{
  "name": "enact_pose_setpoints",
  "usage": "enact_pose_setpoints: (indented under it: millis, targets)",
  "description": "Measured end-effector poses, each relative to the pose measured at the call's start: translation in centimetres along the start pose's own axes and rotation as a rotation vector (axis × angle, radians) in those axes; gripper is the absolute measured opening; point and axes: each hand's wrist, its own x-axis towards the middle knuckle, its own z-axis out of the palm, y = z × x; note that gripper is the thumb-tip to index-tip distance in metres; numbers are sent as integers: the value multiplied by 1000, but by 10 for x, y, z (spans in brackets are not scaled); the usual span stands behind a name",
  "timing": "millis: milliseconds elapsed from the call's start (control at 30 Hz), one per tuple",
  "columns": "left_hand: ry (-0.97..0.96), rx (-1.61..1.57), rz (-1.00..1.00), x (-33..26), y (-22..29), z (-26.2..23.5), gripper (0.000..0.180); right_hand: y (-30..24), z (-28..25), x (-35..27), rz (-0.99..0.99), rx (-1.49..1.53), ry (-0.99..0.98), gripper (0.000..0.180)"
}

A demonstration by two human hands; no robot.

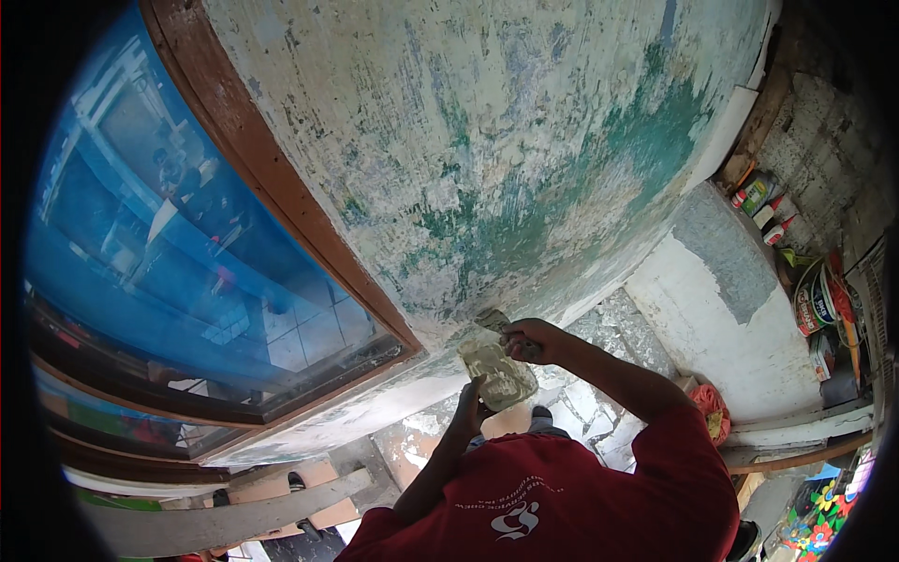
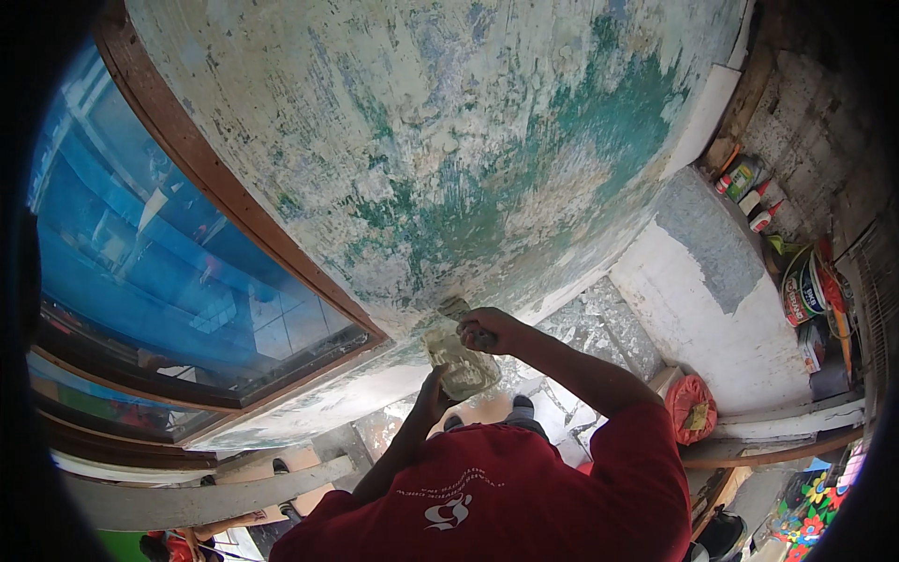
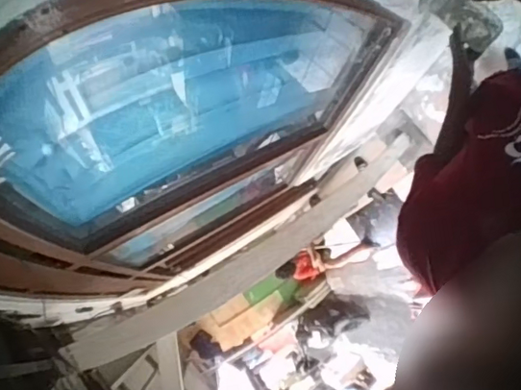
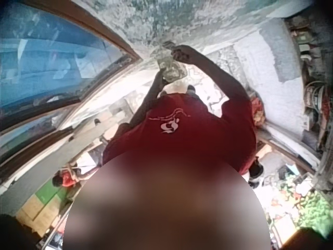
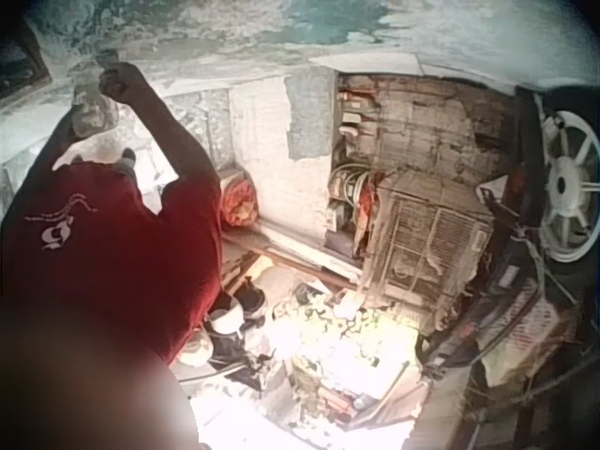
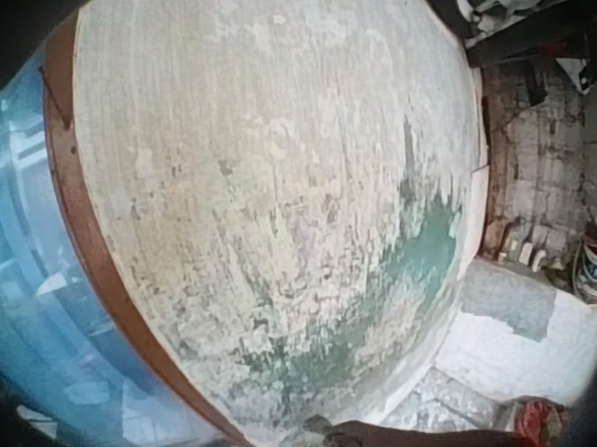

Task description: The person applies wall putty or wall patch to a damaged wall using a scraper.

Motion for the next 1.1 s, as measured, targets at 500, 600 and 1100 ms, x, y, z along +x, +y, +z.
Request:
enact_pose_setpoints:
  millis: [500,600,1100]
  targets:
    - [89,-60,-15,0,15,4,61,-68,14,32,34,316,-305,43]
    - [74,-57,-1,-2,15,2,60,-69,24,29,-59,277,-401,40]
    - [74,-62,31,3,18,25,59,-67,60,-73,-76,243,-396,13]
